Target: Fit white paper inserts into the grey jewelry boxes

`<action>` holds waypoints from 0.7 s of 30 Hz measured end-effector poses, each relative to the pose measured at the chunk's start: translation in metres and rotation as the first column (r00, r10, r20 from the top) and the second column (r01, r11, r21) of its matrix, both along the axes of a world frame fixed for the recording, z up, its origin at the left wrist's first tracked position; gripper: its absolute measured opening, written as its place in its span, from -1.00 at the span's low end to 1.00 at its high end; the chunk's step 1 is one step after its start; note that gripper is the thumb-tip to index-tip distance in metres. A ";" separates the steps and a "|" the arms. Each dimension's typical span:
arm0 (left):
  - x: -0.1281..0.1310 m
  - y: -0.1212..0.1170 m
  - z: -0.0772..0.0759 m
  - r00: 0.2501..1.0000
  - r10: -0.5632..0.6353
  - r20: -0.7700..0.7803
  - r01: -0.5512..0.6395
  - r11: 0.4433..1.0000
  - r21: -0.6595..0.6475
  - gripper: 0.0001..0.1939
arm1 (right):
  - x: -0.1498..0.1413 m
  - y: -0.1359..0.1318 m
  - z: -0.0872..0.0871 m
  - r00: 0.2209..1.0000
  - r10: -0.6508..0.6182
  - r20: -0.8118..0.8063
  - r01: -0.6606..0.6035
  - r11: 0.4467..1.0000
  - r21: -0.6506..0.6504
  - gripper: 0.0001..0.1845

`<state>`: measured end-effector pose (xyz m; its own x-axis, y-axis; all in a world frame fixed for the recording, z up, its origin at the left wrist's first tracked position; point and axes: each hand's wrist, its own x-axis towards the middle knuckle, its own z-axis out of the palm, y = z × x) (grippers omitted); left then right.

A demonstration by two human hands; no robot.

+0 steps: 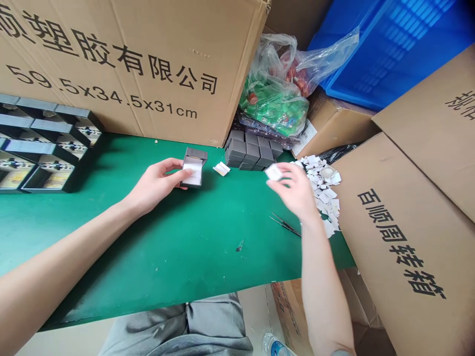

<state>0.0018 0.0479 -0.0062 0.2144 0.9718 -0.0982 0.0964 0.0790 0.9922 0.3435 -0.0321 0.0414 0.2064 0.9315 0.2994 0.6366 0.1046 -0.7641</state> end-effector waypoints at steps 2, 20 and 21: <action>-0.003 0.001 -0.002 1.000 -0.023 0.003 0.023 1.000 0.006 -0.40 | -0.053 0.016 -0.006 0.965 0.238 -0.108 -0.234 0.971 0.041 -0.55; -0.003 -0.009 0.016 0.978 -0.159 -0.137 0.163 0.987 0.014 -0.22 | -0.142 0.042 -0.078 0.964 0.227 -0.138 -0.185 0.947 0.263 -0.67; -0.003 -0.009 0.017 0.978 -0.156 -0.139 0.159 0.987 0.011 -0.22 | -0.143 0.041 -0.077 0.969 0.217 -0.121 -0.176 0.943 0.283 -0.69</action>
